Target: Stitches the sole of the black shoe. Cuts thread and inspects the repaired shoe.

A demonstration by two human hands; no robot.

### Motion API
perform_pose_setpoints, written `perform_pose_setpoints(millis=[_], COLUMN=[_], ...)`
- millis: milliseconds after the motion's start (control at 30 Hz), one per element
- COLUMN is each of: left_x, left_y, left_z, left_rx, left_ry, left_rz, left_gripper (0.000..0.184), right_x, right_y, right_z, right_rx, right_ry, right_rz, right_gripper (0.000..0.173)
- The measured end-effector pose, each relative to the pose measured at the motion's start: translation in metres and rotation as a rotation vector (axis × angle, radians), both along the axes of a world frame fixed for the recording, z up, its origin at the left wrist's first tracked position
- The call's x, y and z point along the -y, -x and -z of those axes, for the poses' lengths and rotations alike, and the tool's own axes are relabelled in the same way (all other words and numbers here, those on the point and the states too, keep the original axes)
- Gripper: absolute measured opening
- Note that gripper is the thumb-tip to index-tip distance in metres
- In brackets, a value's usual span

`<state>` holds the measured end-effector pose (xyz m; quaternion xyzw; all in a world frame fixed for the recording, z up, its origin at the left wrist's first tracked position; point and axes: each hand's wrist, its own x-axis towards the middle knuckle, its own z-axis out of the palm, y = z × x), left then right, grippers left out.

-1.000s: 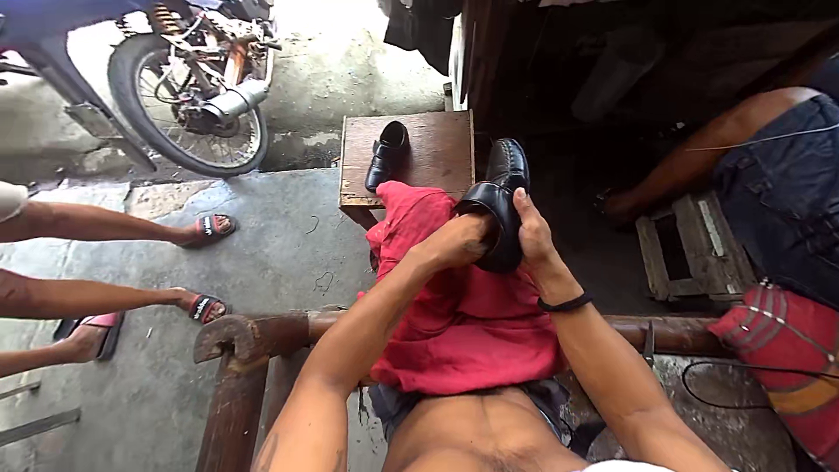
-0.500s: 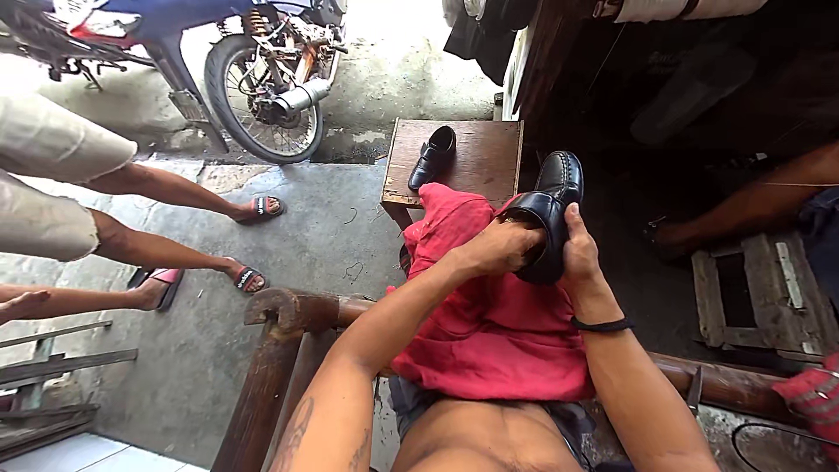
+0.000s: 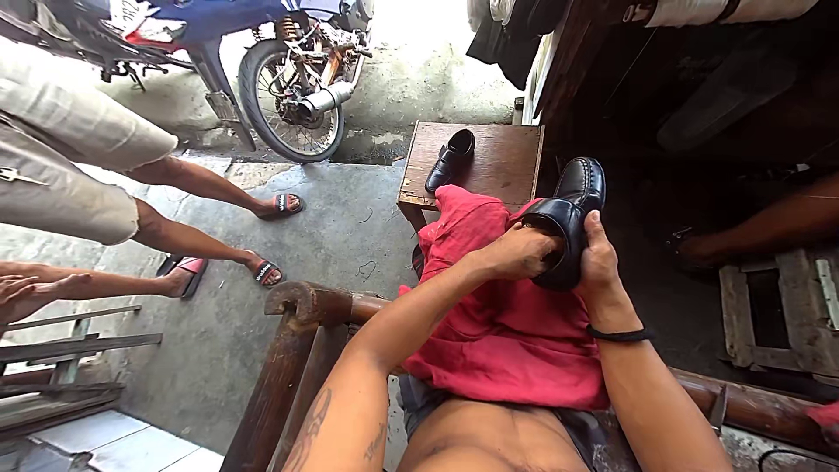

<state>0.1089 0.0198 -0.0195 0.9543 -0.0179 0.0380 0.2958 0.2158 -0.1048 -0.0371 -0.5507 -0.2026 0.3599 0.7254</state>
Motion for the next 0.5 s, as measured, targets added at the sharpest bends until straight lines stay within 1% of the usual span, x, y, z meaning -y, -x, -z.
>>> perform_pose_setpoints(millis=[267,333,367,400,433,467,500], left_x=[0.001,-0.001,-0.003,-0.006,-0.009,-0.008,-0.005], left_y=[0.003,0.012,0.022,0.033,0.047,0.063,0.079], left_z=[0.003,-0.009,-0.024,-0.048,-0.075,-0.105,-0.138], left_rx=[0.012,-0.010,-0.049,-0.094,-0.059,0.062,0.230], left_ry=[0.010,-0.013,-0.015,-0.008,-0.006,0.008,0.053], left_rz=[-0.001,0.052,0.092,0.119,0.108,0.046,-0.035], left_gripper=[0.020,0.021,0.023,0.027,0.031,0.032,0.033], right_x=[0.001,0.002,0.002,0.003,0.003,0.004,0.005], right_y=[0.000,0.000,0.001,0.001,0.002,0.003,0.003], right_z=[0.002,0.005,0.006,0.005,0.005,0.005,0.006], right_rx=[0.028,0.043,0.045,0.042,0.041,0.045,0.047], right_ry=[-0.004,-0.015,-0.015,-0.015,-0.010,-0.001,0.004], right_rz=[-0.007,-0.030,-0.035,-0.036,-0.029,-0.027,-0.020], right_gripper=[0.053,0.054,0.054,0.055,0.056,0.055,0.055])
